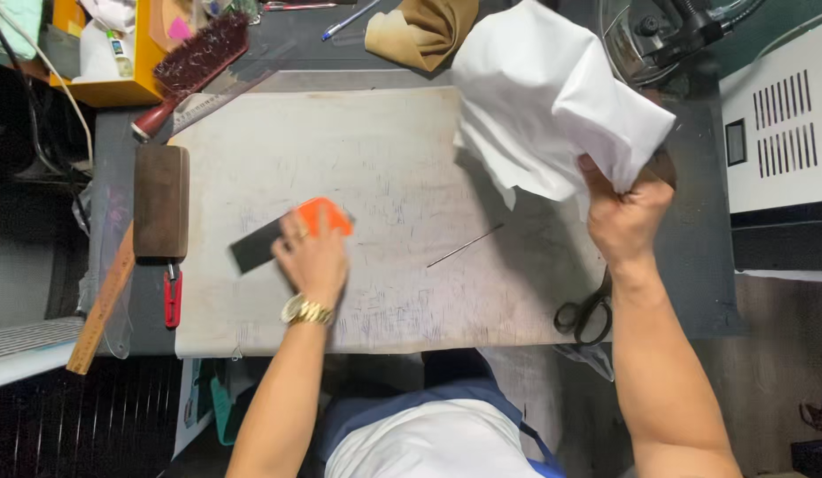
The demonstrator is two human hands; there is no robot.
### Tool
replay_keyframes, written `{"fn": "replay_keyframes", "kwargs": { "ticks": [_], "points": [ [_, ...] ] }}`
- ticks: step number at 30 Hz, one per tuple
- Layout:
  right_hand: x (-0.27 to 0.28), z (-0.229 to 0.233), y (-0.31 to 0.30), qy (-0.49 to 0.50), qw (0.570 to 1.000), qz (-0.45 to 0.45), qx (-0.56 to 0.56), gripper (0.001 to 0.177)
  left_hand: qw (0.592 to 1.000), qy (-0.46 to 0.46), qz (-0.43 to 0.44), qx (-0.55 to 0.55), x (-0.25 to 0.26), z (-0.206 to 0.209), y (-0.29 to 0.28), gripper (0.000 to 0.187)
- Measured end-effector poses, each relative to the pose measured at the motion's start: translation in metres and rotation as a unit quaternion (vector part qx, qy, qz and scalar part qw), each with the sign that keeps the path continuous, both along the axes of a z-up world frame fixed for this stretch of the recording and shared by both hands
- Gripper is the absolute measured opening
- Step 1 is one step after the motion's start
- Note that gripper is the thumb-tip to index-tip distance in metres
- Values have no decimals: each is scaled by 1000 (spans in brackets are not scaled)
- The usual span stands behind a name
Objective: The person unfolds white fabric on a worktable, irons it with a hand iron, and uses a wooden ruler and a pen to mark lines on the fabric while positioning paper patterns and templates over the surface.
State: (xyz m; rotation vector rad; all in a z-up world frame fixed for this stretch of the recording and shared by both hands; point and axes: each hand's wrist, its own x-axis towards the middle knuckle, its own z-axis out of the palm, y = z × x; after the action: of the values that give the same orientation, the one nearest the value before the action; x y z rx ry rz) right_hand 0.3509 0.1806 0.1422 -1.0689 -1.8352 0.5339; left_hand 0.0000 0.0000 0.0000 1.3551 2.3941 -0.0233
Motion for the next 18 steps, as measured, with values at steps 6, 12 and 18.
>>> {"fn": "replay_keyframes", "kwargs": {
  "ticks": [6, 12, 18],
  "points": [
    [-53, -18, 27, 73, 988, 2, -134, 34, 949, 181, 35, 256, 24, -33, -24, 34],
    [-73, -56, 43, 54, 978, 34, -197, 52, 918, 1, -261, 299, 144, -82, 44, 13],
    [-108, 94, -50, -148, 971, 150, 112, 57, 922, 105, -351, 123, 26, -67, 21, 16]
  ]
}}
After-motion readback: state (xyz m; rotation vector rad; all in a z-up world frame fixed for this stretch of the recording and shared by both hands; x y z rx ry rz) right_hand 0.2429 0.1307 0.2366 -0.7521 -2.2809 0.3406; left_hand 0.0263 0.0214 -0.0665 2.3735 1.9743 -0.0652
